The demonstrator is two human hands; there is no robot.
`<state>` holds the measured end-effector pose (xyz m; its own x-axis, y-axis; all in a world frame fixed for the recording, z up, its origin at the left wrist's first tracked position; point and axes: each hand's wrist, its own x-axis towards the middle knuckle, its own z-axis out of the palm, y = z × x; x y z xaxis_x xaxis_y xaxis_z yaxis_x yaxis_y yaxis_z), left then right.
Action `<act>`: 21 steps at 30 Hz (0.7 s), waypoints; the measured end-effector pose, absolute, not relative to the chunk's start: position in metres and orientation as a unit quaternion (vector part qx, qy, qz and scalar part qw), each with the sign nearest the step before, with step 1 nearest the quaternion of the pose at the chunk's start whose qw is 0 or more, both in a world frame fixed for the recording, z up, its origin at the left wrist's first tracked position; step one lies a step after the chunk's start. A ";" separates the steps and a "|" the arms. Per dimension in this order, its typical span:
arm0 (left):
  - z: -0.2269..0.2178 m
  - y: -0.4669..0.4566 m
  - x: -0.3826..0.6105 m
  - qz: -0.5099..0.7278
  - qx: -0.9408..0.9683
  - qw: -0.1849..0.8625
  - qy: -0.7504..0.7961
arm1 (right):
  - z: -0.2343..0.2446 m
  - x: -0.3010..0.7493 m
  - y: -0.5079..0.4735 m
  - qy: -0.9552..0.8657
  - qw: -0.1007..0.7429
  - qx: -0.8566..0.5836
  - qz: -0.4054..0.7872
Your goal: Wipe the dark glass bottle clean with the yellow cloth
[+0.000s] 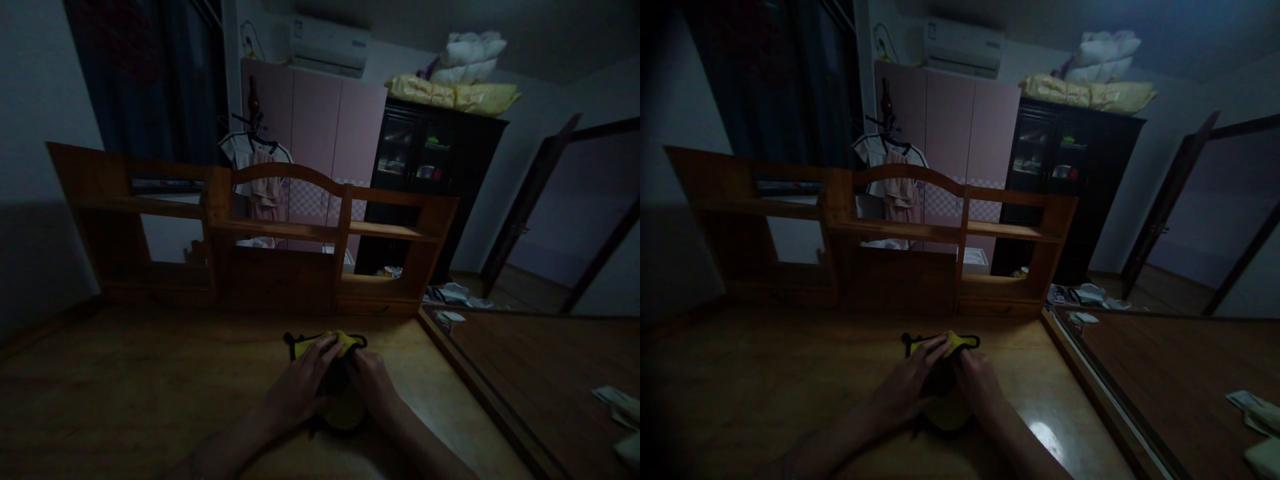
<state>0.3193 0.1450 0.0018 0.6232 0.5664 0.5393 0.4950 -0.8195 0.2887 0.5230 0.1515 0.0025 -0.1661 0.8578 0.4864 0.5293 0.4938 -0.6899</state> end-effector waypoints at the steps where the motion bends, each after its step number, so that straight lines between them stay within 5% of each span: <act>1: 0.001 0.145 0.320 0.322 0.898 0.055 0.296 | 0.002 0.525 0.151 -0.745 0.444 -0.464 0.182; 9: -0.004 0.143 0.322 0.386 0.877 -0.031 0.286 | 0.004 0.514 0.146 -0.700 0.473 -0.500 0.192; 15: -0.007 0.145 0.318 0.431 0.861 -0.082 0.258 | 0.012 0.489 0.135 -0.599 0.526 -0.461 0.391; 21: -0.005 0.144 0.319 0.455 0.845 0.012 0.282 | 0.016 0.487 0.131 -0.544 0.515 -0.436 0.499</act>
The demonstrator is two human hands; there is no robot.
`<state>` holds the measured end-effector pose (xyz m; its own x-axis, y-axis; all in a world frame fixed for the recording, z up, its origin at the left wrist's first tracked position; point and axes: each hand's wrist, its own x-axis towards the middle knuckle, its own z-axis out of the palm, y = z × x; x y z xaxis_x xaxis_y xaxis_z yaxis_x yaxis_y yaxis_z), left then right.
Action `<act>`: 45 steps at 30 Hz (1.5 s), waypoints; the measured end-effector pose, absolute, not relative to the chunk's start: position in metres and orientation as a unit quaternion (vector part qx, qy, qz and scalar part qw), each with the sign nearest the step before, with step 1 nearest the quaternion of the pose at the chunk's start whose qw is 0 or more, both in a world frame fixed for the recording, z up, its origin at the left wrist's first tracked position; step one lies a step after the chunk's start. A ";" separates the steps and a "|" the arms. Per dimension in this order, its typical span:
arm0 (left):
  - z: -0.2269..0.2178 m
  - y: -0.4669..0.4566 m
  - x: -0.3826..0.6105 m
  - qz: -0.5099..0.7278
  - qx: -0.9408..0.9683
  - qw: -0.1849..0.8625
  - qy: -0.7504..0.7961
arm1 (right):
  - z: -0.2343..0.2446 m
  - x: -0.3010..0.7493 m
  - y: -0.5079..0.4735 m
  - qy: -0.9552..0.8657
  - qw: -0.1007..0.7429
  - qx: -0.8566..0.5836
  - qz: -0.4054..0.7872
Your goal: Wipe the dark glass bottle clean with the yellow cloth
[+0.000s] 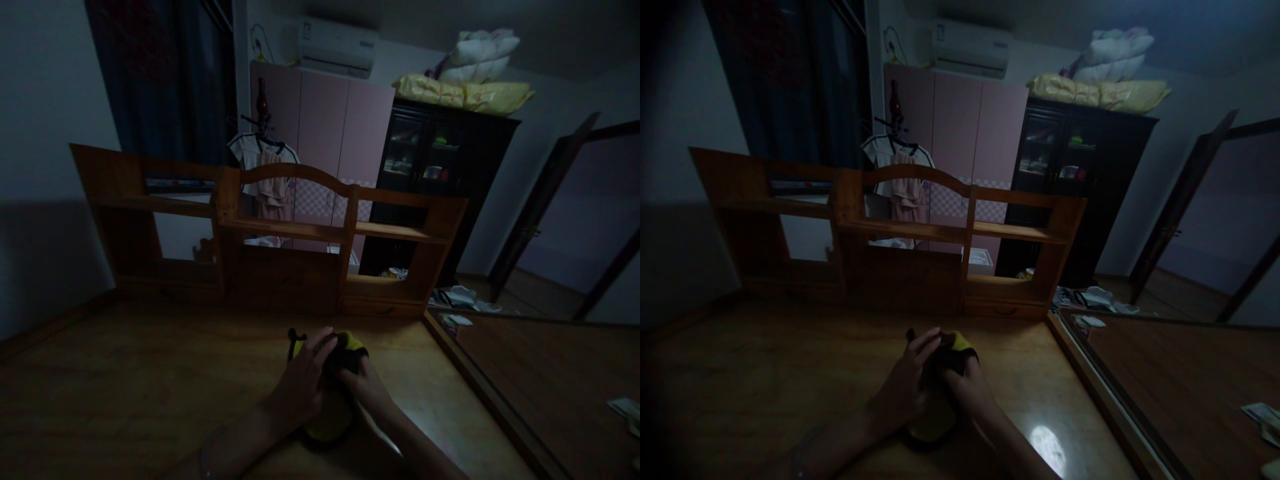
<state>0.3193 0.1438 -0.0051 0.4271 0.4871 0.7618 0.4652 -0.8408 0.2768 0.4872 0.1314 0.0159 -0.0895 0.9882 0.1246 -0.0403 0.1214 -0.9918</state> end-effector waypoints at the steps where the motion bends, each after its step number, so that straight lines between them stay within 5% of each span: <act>1: -0.005 0.145 0.319 0.463 0.837 0.036 0.289 | 0.016 0.488 0.130 -0.550 0.514 -0.443 0.488; 10: -0.004 0.153 0.313 0.509 0.773 0.133 0.355 | 0.013 0.493 0.118 -0.701 0.533 -0.421 0.217; 18: -0.003 0.154 0.317 0.501 0.759 0.112 0.401 | 0.032 0.494 0.120 -0.572 0.587 -0.498 0.284; 27: -0.010 0.157 0.313 0.472 0.796 0.060 0.373 | 0.032 0.494 0.108 -0.784 0.448 -0.395 0.168; 38: -0.010 0.157 0.310 0.442 0.821 -0.060 0.356 | 0.036 0.487 0.090 -0.851 0.260 -0.407 0.205; 42: -0.010 0.158 0.307 0.440 0.813 -0.060 0.377 | 0.029 0.491 0.091 -0.831 0.240 -0.434 0.252; 45: -0.013 0.160 0.308 0.432 0.804 -0.043 0.405 | 0.034 0.492 0.099 -0.818 0.304 -0.387 0.297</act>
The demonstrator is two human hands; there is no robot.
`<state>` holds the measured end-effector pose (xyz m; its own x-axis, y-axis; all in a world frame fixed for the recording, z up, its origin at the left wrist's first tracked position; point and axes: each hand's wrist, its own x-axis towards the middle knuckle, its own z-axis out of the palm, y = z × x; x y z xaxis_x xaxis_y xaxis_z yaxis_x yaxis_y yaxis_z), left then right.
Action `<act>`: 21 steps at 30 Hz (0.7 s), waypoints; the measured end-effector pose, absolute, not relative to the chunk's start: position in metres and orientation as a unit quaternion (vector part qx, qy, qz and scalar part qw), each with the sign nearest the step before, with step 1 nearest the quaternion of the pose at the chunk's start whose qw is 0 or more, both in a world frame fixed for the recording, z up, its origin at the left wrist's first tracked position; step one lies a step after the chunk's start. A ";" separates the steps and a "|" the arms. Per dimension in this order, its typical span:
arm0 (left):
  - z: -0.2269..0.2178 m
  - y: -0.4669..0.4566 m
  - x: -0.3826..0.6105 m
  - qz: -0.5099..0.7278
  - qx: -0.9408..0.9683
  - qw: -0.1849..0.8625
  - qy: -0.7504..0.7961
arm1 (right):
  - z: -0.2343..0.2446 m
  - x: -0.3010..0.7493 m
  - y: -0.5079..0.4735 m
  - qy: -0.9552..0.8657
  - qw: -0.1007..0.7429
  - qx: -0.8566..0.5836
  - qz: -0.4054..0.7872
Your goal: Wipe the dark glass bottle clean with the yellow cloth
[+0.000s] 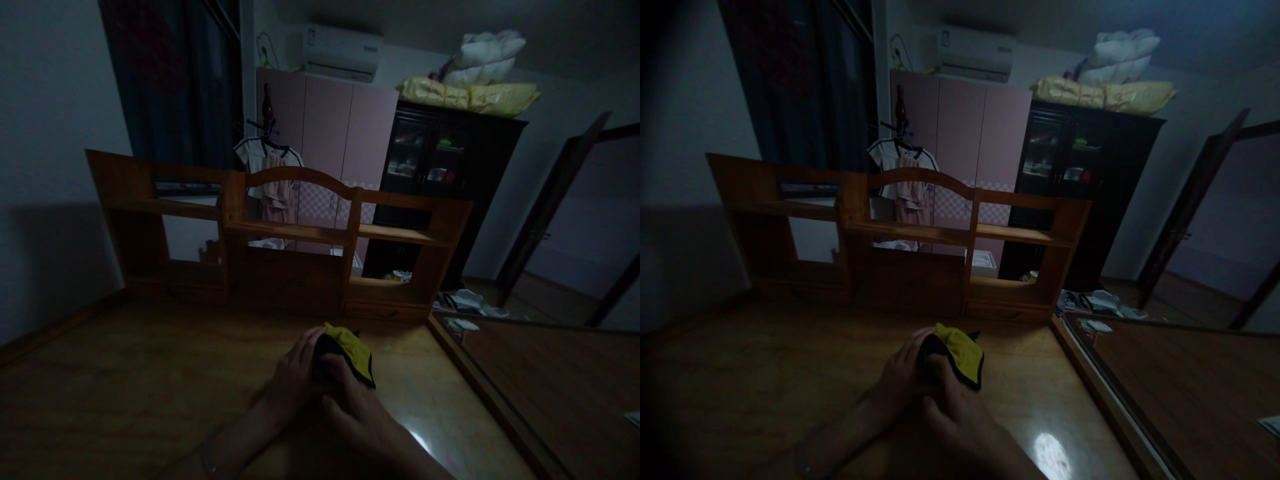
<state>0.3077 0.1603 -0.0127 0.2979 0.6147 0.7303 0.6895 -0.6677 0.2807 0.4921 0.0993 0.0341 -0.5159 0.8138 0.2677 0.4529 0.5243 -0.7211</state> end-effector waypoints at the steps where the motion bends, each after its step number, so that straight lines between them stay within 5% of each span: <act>1: -0.014 0.161 0.309 -0.426 -0.804 0.037 -0.412 | 0.036 0.492 0.102 -0.812 0.336 -0.372 0.300; 4: -0.016 0.163 0.312 -0.421 -0.798 0.023 -0.430 | 0.042 0.491 0.109 -0.798 0.381 -0.375 0.277; 13: -0.022 0.165 0.309 -0.400 -0.821 0.005 -0.408 | 0.052 0.483 0.100 -0.845 0.270 -0.422 0.188; 21: -0.023 0.167 0.308 -0.413 -0.818 0.005 -0.400 | 0.055 0.486 0.089 -0.837 0.248 -0.395 0.286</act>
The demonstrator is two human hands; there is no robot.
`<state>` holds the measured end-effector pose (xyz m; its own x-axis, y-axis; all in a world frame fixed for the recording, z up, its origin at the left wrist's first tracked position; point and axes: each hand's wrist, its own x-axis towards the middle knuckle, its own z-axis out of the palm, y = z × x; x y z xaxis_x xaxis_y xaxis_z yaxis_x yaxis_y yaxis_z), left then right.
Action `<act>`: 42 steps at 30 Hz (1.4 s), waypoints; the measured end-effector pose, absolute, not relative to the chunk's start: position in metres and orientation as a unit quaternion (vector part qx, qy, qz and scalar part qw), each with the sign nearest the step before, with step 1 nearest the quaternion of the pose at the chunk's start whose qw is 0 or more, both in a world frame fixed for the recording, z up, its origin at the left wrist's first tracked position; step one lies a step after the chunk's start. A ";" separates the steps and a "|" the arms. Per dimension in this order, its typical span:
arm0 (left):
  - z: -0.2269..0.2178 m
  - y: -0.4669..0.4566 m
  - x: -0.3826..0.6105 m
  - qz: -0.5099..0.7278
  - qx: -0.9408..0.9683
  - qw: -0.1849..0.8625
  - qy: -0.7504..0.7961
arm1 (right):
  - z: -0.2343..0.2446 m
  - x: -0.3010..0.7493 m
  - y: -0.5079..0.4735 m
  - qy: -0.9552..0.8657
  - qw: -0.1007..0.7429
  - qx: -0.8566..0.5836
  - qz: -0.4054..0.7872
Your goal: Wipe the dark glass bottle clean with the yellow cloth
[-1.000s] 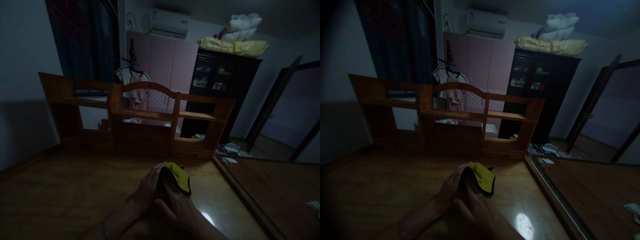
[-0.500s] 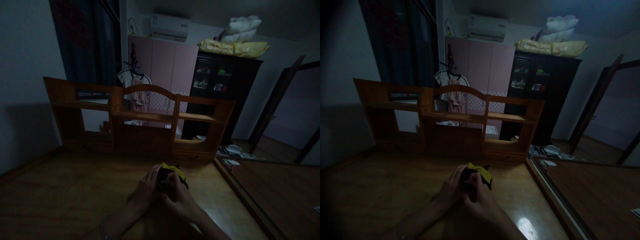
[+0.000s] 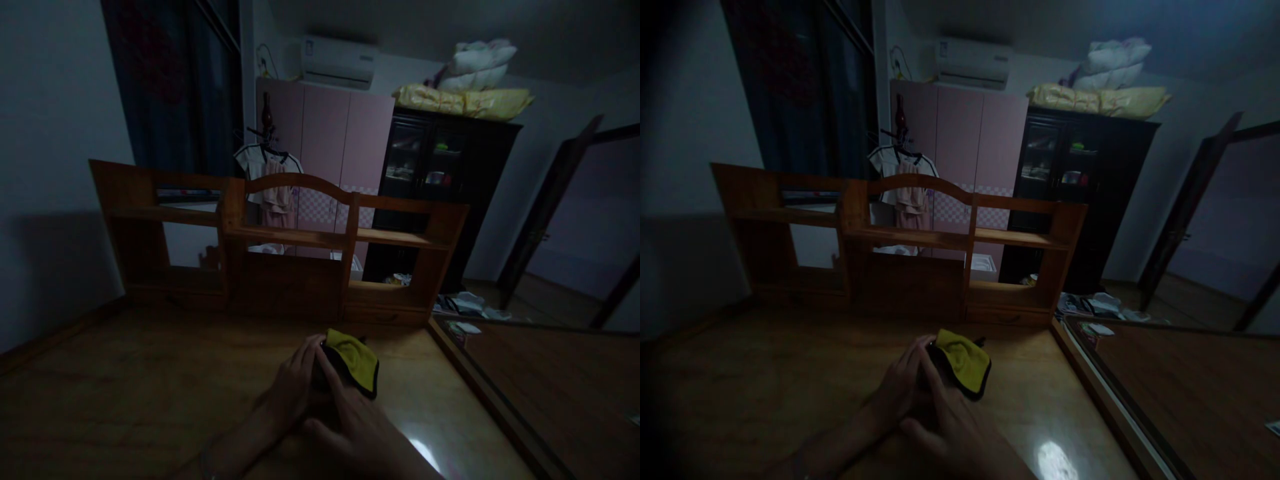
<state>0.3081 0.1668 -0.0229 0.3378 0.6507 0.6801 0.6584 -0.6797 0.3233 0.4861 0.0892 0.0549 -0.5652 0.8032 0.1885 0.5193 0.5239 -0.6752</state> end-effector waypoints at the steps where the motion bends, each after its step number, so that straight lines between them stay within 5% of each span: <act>1: -0.022 0.167 0.308 -0.420 -0.816 0.005 -0.397 | 0.055 0.487 0.091 -0.832 0.268 -0.379 0.304; 7: -0.023 0.168 0.311 -0.439 -0.785 -0.002 -0.436 | 0.048 0.495 0.116 -0.778 0.397 -0.341 0.346; 16: -0.017 0.165 0.308 -0.444 -0.798 0.016 -0.407 | 0.047 0.487 0.097 -0.811 0.300 -0.418 0.279; 23: -0.017 0.163 0.313 -0.446 -0.801 0.056 -0.395 | 0.051 0.496 0.113 -0.735 0.426 -0.381 0.365; 29: -0.016 0.162 0.310 -0.398 -0.838 0.006 -0.374 | 0.050 0.491 0.104 -0.842 0.287 -0.405 0.210; 33: -0.017 0.163 0.305 -0.397 -0.828 -0.012 -0.396 | 0.060 0.487 0.089 -0.865 0.237 -0.369 0.245; 42: -0.020 0.167 0.310 -0.434 -0.788 -0.019 -0.437 | 0.052 0.502 0.116 -0.811 0.350 -0.324 0.338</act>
